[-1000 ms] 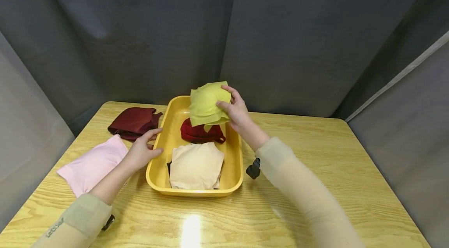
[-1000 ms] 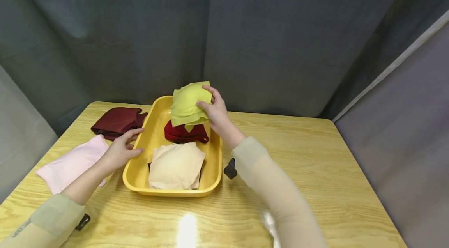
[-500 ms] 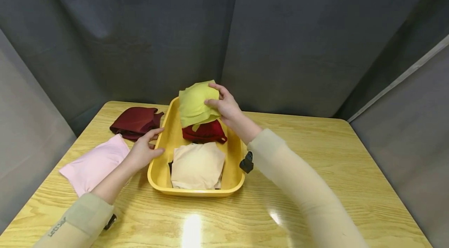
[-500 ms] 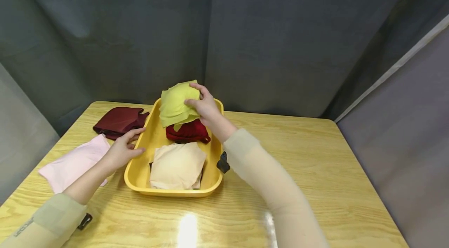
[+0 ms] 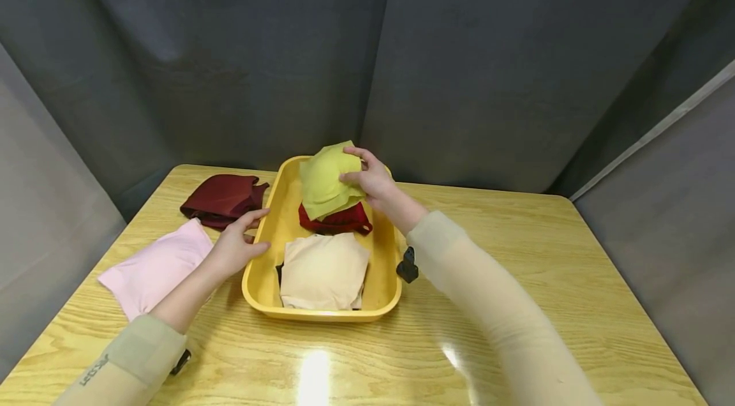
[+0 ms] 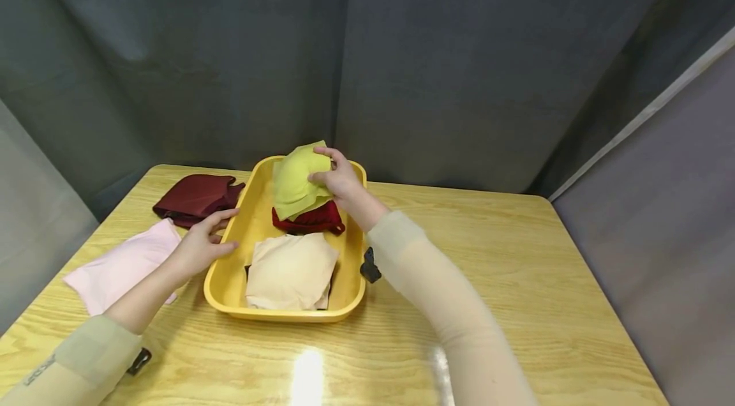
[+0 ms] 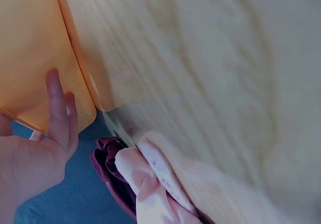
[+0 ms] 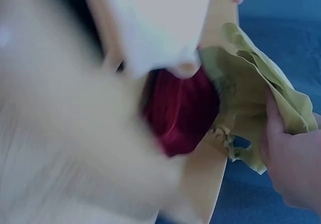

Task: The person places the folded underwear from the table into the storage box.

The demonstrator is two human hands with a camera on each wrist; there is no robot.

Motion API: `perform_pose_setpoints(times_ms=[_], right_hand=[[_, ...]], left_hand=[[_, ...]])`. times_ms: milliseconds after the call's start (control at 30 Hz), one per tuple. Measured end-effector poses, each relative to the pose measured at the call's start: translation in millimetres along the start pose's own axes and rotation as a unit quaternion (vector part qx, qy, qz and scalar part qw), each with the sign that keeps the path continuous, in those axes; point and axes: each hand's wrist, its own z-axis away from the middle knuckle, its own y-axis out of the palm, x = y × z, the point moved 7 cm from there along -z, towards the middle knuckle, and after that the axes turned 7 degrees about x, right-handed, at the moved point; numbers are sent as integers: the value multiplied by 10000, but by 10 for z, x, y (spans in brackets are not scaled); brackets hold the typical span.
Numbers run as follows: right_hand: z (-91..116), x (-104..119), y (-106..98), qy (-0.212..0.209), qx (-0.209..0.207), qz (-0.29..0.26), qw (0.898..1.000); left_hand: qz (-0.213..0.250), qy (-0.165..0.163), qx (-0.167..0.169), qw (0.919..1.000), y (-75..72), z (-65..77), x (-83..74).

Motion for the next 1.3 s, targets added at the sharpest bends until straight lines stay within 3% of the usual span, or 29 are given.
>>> perform_pose_setpoints(times_ms=[267,533,800,1100,1300], right_hand=[[-3,-170,-137,297,68,685,9972],[24,-276,-258,90,159,1268,9918],[-2,-306,-341,-215,84,2711,9623],[-7,-349,-370,-151,-23,3285,9444],[-6,-345,-344,-100,-135,3785,9255]], left_hand=[[8,-26,17,10000,2,-6,4],[52,-33,46,10000,21,-1,-10],[39,3,14,10000,20,-9,-10],[-5,41,-7,10000,12,-2,-26],[-38,5,18,10000,8,4,-35]])
